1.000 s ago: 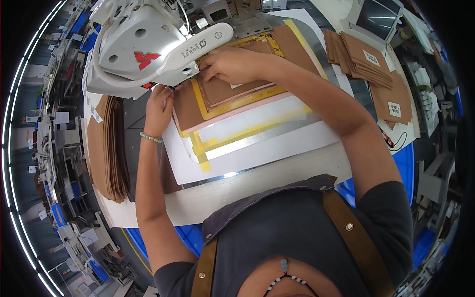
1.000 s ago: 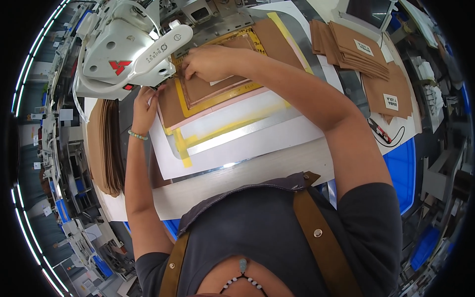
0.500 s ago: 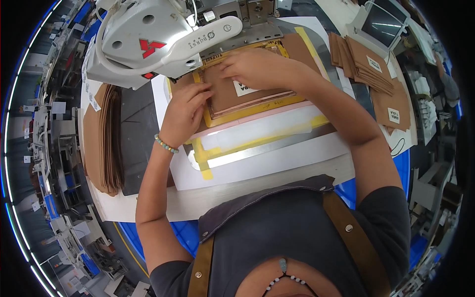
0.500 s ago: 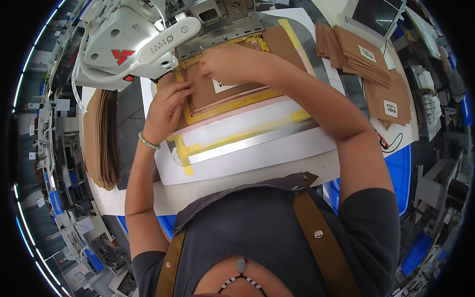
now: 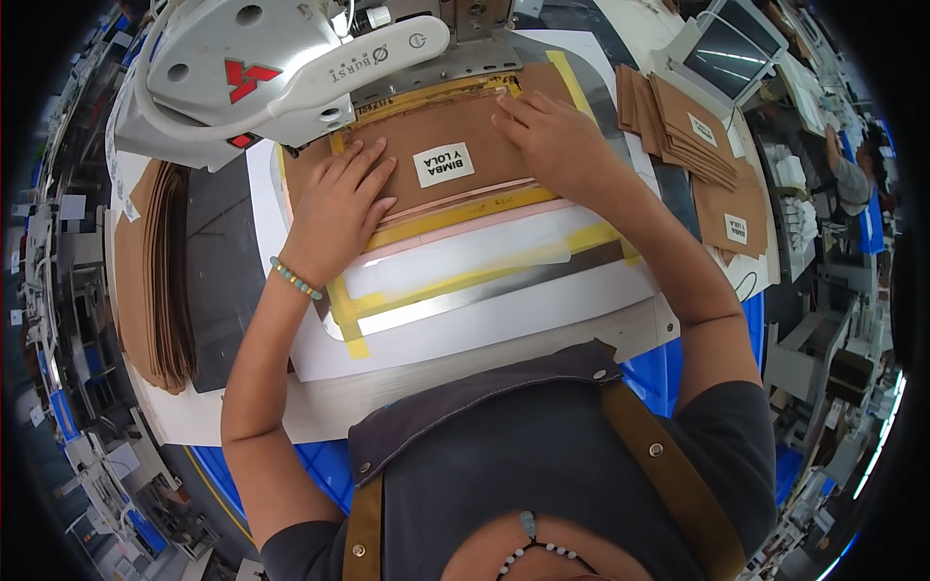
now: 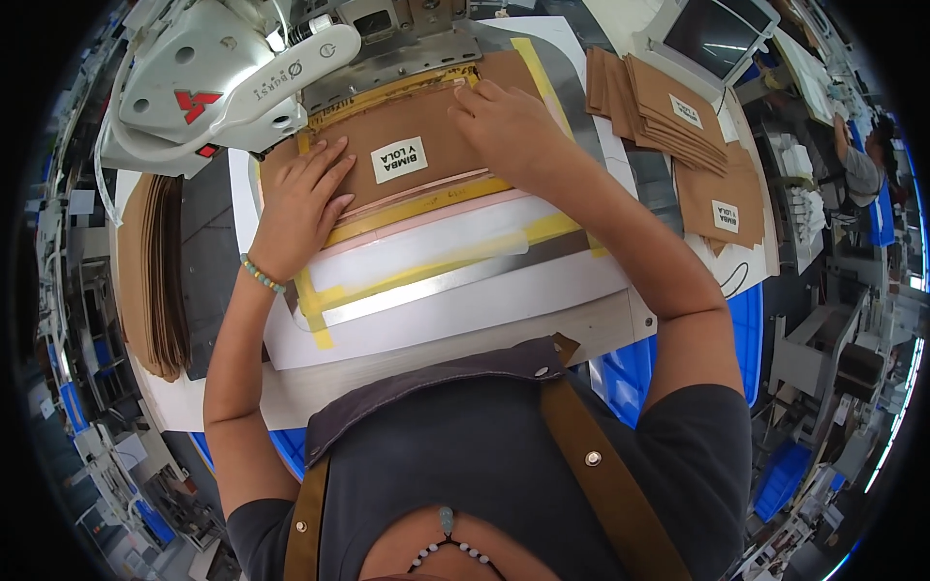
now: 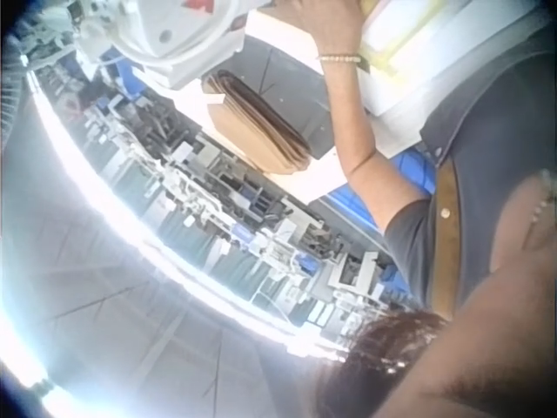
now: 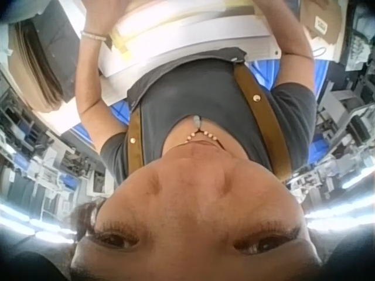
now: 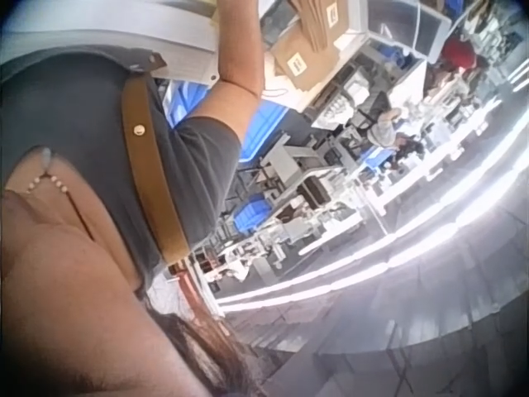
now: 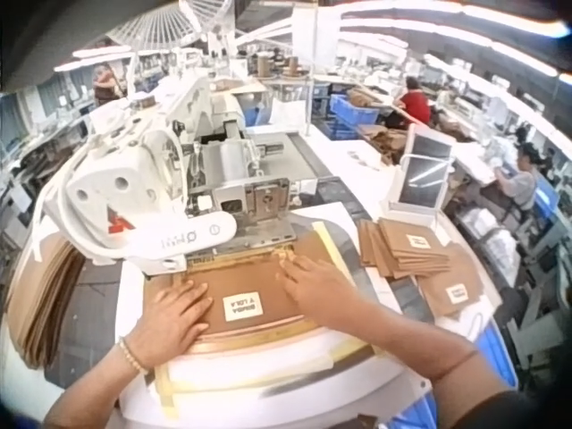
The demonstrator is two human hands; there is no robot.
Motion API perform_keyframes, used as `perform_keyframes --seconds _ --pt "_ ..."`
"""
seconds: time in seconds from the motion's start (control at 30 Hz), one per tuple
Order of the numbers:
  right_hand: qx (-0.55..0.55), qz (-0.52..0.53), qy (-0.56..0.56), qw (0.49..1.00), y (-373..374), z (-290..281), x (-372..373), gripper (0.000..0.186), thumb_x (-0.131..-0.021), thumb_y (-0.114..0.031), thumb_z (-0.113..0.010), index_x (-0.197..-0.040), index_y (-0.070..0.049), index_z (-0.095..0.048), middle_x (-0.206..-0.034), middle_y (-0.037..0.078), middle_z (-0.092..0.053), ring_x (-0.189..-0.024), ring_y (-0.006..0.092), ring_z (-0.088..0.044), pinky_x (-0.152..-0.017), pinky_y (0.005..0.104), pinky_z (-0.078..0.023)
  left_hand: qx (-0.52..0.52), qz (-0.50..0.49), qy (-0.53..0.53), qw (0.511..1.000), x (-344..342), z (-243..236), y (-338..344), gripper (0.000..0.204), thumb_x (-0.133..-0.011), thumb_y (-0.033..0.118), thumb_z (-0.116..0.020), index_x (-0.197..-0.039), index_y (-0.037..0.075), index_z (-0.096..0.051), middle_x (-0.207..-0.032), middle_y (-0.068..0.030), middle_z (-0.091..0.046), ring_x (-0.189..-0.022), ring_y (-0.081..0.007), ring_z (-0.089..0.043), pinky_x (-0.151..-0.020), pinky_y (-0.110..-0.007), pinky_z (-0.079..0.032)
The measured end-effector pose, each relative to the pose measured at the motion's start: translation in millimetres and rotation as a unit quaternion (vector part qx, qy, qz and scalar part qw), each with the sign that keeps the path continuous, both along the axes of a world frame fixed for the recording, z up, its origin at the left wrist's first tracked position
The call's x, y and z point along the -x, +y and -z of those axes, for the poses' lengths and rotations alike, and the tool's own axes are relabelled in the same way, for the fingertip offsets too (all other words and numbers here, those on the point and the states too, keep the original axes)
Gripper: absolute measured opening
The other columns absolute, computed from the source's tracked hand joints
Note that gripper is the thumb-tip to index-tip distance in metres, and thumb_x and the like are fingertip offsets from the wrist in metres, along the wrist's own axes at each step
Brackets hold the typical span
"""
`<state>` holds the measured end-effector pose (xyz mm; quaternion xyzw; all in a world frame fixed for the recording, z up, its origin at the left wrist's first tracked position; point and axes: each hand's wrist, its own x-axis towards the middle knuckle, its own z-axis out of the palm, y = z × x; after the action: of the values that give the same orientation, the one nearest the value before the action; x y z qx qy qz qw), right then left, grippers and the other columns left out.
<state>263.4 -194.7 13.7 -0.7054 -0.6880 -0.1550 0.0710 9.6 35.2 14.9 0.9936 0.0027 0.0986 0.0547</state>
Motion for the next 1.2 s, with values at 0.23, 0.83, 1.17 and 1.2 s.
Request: perform_keyframes --seconds 0.23,0.83,1.17,1.2 --pt "0.094 0.029 0.025 0.995 10.9 -14.0 1.2 0.037 -0.085 -0.001 -0.068 -0.122 0.0 -0.066 -0.145 0.014 -0.063 -0.12 0.0295 -0.062 -0.101 0.0393 -0.054 -0.04 -0.007 -0.001 0.999 -4.0 2.3 0.1 0.052 -0.099 0.025 -0.071 -0.146 0.007 -0.06 -0.159 -0.0096 -0.054 -0.142 -0.0329 -0.052 -0.115 -0.046 -0.042" --pt "0.137 0.019 0.03 0.99 16.0 -30.9 -9.7 0.04 -0.092 -0.005 -0.067 -0.132 -0.004 -0.068 -0.141 0.006 -0.066 -0.12 0.0269 -0.062 -0.103 0.0406 -0.055 -0.077 -0.014 -0.018 0.997 -9.9 7.5 -3.0 0.051 -0.099 0.027 -0.07 -0.144 0.004 -0.062 -0.153 -0.011 -0.058 -0.132 -0.0327 -0.056 -0.114 -0.044 -0.046" --pt "0.169 -0.011 0.041 0.985 20.5 -28.2 -20.1 0.038 -0.095 -0.01 -0.069 -0.133 -0.006 -0.07 -0.141 0.005 -0.066 -0.132 0.026 -0.059 -0.106 0.039 -0.055 -0.075 -0.07 0.023 0.994 -23.5 9.1 -21.1 0.044 -0.1 0.024 -0.068 -0.138 0.002 -0.064 -0.146 -0.0131 -0.061 -0.13 -0.0327 -0.057 -0.113 -0.044 -0.046" --pt "0.168 -0.013 0.04 0.985 21.4 -29.0 -19.9 0.038 -0.095 -0.01 -0.069 -0.133 -0.006 -0.07 -0.141 0.005 -0.066 -0.132 0.026 -0.059 -0.106 0.039 -0.055 -0.05 -0.046 0.012 0.998 -26.4 9.6 -23.8 0.043 -0.099 0.022 -0.068 -0.137 0.002 -0.064 -0.146 -0.0138 -0.061 -0.13 -0.0328 -0.057 -0.113 -0.044 -0.046"
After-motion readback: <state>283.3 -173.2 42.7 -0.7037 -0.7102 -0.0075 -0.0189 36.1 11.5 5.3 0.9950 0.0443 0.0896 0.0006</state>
